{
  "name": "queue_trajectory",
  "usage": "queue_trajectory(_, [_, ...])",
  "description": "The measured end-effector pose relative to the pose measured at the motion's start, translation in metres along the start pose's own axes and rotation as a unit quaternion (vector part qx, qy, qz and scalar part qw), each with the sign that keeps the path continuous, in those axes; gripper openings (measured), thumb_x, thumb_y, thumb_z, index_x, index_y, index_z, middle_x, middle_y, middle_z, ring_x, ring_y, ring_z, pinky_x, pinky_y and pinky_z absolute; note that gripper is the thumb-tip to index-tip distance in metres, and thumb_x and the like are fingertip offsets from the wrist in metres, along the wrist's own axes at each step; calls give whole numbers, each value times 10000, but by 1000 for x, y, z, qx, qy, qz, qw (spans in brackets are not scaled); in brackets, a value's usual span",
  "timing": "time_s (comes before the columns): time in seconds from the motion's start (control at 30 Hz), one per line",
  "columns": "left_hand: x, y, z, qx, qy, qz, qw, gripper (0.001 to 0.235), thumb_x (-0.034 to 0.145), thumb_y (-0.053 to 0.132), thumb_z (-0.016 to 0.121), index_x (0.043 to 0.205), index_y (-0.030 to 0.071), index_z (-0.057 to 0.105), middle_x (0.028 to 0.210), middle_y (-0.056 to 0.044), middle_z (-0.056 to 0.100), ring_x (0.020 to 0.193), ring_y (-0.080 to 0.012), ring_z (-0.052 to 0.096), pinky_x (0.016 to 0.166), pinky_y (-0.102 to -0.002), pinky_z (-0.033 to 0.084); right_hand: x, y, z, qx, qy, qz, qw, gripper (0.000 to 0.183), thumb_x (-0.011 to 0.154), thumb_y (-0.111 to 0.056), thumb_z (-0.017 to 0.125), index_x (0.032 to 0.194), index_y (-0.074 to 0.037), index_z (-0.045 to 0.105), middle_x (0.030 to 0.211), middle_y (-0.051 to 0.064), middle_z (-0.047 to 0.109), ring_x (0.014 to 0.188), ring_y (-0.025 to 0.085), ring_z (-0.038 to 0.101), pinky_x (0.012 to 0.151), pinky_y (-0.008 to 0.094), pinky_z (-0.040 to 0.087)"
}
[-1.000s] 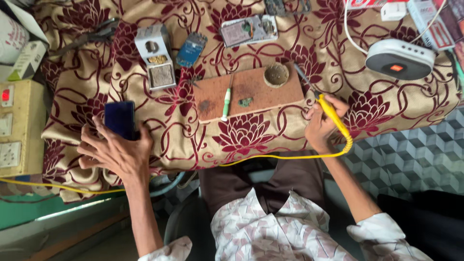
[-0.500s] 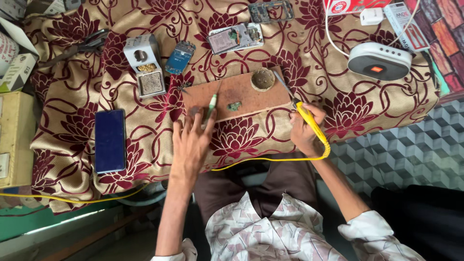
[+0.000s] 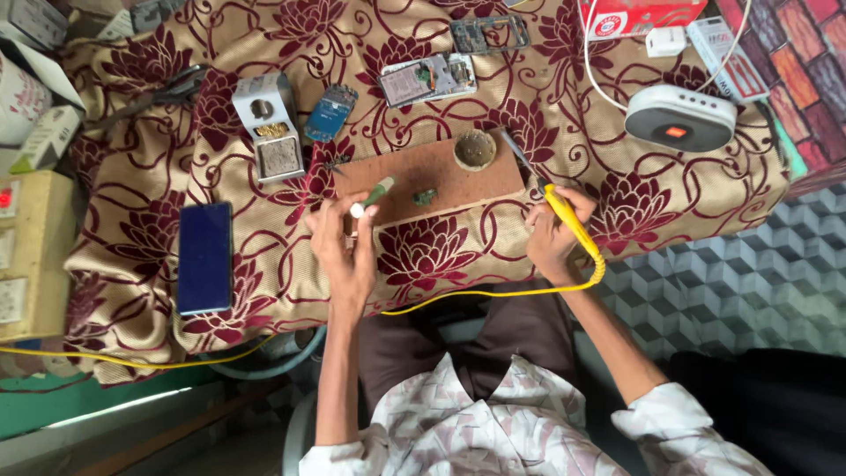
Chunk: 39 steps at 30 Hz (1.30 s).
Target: The person uses a soldering iron and a small green-handled tool to work on a small electronic component placed on a cork board. They repeatedly apply heat and adjust the component while seated at a cluttered workbench.
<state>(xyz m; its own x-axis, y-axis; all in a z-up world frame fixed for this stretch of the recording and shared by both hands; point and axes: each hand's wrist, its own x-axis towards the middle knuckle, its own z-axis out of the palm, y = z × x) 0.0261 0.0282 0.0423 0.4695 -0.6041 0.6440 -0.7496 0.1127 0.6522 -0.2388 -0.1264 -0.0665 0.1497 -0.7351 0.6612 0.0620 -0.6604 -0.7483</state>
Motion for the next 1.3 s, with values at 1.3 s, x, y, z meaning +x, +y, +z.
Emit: queue_trajectory(1.3, [-20,-16,79,-259,34,-43,964,134,1133,77,340,1095,16,453,1003,-133,677,711,-117,547,632,-258,478,16,9,12,38,11,-14,999,237,1114,-62,464,1306,-61,325,1081,138,507,693,144,532,689,272,492])
